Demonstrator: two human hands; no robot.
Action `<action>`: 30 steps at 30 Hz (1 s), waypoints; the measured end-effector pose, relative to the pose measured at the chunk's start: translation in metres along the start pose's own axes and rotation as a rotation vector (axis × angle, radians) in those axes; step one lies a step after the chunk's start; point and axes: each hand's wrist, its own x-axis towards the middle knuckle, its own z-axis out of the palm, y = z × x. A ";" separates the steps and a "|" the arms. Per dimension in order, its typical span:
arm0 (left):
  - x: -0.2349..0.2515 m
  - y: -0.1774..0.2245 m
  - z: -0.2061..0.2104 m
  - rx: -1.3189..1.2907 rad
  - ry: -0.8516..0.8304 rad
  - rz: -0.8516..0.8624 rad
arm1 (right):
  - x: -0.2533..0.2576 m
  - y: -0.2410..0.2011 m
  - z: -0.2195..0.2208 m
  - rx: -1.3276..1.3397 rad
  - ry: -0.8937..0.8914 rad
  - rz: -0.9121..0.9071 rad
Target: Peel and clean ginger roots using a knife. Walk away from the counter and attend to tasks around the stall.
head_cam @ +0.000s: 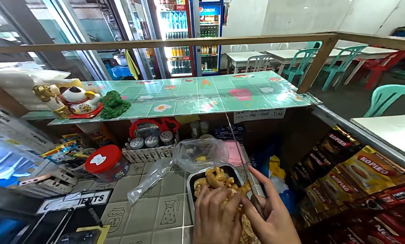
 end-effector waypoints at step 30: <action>-0.005 -0.005 -0.017 -0.376 -0.409 -0.267 | -0.015 0.024 -0.026 -0.181 -0.140 0.101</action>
